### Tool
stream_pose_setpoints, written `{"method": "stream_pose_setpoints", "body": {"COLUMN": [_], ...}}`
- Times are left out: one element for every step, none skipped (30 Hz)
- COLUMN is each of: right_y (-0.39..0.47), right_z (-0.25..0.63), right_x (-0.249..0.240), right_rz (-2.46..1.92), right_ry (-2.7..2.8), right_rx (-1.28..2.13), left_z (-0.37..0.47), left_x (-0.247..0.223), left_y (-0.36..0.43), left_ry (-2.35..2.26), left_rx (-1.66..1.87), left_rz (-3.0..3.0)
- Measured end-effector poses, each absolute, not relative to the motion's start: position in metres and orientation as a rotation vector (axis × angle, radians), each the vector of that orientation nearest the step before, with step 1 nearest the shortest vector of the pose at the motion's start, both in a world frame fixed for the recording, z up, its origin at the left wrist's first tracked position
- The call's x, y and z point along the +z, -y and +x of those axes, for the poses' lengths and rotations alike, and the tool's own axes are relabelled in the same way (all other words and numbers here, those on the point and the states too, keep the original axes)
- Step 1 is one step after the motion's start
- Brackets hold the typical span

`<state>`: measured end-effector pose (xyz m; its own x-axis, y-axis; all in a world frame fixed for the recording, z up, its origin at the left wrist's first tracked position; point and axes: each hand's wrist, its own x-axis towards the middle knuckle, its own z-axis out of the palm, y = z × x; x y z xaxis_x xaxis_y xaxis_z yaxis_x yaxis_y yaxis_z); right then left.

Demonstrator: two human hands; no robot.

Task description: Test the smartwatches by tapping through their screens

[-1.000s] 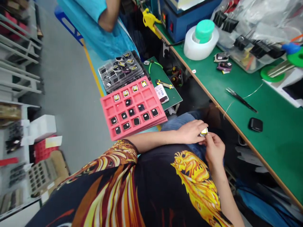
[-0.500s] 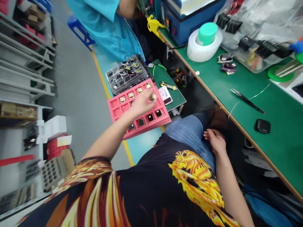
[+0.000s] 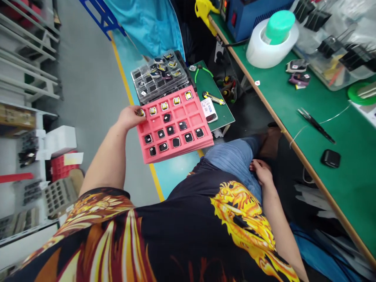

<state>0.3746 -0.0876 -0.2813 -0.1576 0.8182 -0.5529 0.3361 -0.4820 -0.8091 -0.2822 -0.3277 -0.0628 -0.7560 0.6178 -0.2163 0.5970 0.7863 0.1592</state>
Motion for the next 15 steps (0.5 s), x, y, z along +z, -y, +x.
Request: {"method": "stream_pose_setpoints", "body": {"right_y": [0.087,0.086,0.085,0.085,0.085,0.085,0.085,0.086,0.086,0.087,0.088,0.089,0.09,0.09,0.091], "right_z": [0.374,0.374,0.373,0.372,0.371,0.37,0.369,0.368,0.367,0.366,0.366,0.366,0.366,0.366,0.366], "right_x": [-0.281,-0.28,-0.279,-0.278,-0.276,-0.275,-0.273,-0.272,-0.27,-0.269,-0.267,-0.265,-0.263,-0.261,-0.26], "right_rz": [-1.72,-1.714,-1.708,-1.703,-1.699,-1.696,-1.695,-1.694,-1.693,-1.695,-1.7,-1.708,-1.718,-1.728,-1.738], "right_ry": [1.292,1.28,1.271,1.266,1.265,1.265,1.265,1.262,1.258,1.251,1.246,1.244,1.247,1.256,1.269], "right_rx": [1.666,1.653,1.638,1.627,1.622,1.621,1.622,1.626,1.627,1.625,1.618,1.61,1.603,1.602,1.606], "left_z": [-0.284,-0.285,-0.286,-0.287,-0.288,-0.289,-0.289,-0.288,-0.288,-0.287,-0.287,-0.287,-0.286,-0.287,-0.287], "left_x": [-0.062,-0.062,-0.062,-0.062,-0.063,-0.064,-0.064,-0.065,-0.066,-0.067,-0.068,-0.068,-0.068,-0.068,-0.067], "left_y": [0.328,0.328,0.329,0.329,0.329,0.329,0.328,0.326,0.324,0.322,0.32,0.319,0.32,0.322,0.326], "left_ry": [-2.717,-2.713,-2.711,-2.71,-2.708,-2.707,-2.706,-2.705,-2.703,-2.699,-2.694,-2.689,-2.684,-2.68,-2.681], "left_rx": [0.12,0.123,0.128,0.135,0.145,0.157,0.169,0.181,0.191,0.198,0.204,0.208,0.21,0.212,0.215], "left_rz": [0.943,0.948,0.957,0.969,0.982,0.995,1.004,1.008,1.008,1.006,1.002,0.994,0.981,0.965,0.945]}}
